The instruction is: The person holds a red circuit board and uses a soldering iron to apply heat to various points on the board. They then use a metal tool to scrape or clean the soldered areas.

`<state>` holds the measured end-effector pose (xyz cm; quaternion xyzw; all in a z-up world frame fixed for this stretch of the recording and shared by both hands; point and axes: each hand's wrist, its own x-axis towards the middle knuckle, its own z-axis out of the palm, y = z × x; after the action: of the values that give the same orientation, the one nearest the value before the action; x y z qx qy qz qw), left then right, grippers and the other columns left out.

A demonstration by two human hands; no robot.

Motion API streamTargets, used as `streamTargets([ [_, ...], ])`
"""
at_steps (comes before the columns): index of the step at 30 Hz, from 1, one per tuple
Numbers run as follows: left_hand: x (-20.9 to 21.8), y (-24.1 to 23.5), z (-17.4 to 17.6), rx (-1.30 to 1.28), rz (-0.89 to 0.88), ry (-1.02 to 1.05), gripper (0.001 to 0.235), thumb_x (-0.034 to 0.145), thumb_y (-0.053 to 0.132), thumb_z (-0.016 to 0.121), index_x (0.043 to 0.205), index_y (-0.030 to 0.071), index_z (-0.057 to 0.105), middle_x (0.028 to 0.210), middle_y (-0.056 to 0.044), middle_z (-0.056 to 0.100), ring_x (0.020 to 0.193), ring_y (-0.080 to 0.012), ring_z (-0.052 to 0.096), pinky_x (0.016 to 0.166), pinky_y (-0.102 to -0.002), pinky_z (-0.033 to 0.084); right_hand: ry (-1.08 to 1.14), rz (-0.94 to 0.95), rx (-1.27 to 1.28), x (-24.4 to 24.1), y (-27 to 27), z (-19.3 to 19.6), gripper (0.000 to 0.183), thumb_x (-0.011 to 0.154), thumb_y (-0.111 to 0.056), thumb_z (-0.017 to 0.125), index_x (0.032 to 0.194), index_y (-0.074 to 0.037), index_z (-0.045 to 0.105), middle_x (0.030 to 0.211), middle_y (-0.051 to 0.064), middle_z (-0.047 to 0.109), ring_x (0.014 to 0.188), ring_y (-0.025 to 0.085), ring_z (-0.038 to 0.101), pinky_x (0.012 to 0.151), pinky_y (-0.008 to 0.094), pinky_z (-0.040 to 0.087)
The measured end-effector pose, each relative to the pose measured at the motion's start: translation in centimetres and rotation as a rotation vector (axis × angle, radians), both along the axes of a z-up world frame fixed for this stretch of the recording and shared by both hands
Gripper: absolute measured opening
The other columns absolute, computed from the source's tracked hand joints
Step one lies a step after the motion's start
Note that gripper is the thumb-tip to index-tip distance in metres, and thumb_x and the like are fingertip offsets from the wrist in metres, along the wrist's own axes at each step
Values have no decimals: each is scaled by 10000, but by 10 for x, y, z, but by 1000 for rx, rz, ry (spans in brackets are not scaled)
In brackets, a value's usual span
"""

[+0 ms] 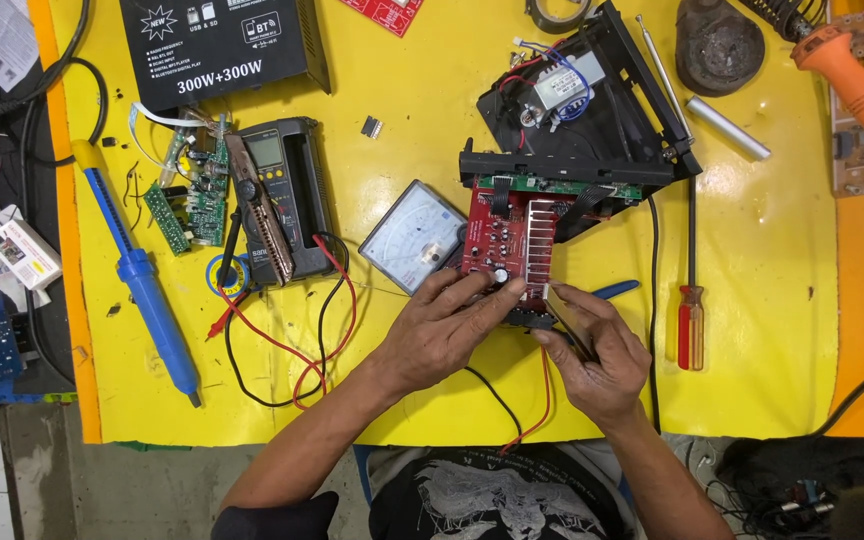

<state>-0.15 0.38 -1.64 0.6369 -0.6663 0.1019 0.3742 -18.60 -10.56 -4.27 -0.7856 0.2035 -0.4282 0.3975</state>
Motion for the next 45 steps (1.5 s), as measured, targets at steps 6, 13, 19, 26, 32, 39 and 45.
streamTargets([
  [6,1,-1,-6,-25,7,14,438,1025,61,589,1458,127,577,1124,-74,752,1189,-215,617,952,-383,560,10,3,-12,2,0,5,189,880,-50,814,952,65,682,1144,258,752,1001,419,768,820,443,622],
  [13,0,-2,-21,-115,-7,54,475,986,42,645,1451,80,562,1146,-112,744,1177,-253,634,938,-403,575,23,-4,-18,6,-2,14,194,881,-57,823,933,57,675,1134,252,755,966,412,773,776,432,613],
  [19,-2,-3,-4,-82,31,-76,469,995,16,625,1457,65,556,1095,-111,740,1161,-244,627,937,-395,579,16,-1,3,4,-2,12,190,877,-44,821,925,63,671,1131,259,757,957,425,770,770,440,616],
  [26,-7,-5,1,-42,63,-88,481,997,-7,619,1467,64,549,1063,-102,731,1170,-233,612,950,-386,569,1,5,13,7,-1,13,201,868,-37,825,981,78,705,1121,269,757,983,430,769,799,450,619],
  [32,-6,-4,-2,0,83,-129,459,1018,21,592,1472,71,548,1046,-84,738,1196,-208,604,992,-396,545,-7,0,9,8,0,13,198,874,-22,817,991,91,704,1109,271,757,996,445,765,807,461,617],
  [39,-5,-10,13,-98,63,-216,428,1016,25,610,1438,79,570,1115,-87,745,1227,-216,615,1015,-437,542,-46,-18,27,11,2,30,207,867,20,816,1046,82,733,1075,244,761,1047,428,762,833,464,623],
  [45,-3,-27,18,-59,97,-37,443,1019,56,600,1459,58,546,1183,-94,720,1237,-247,606,1058,-447,498,-43,16,-15,27,-20,65,253,887,13,838,1100,99,731,1001,238,764,868,398,774,683,417,605],
])
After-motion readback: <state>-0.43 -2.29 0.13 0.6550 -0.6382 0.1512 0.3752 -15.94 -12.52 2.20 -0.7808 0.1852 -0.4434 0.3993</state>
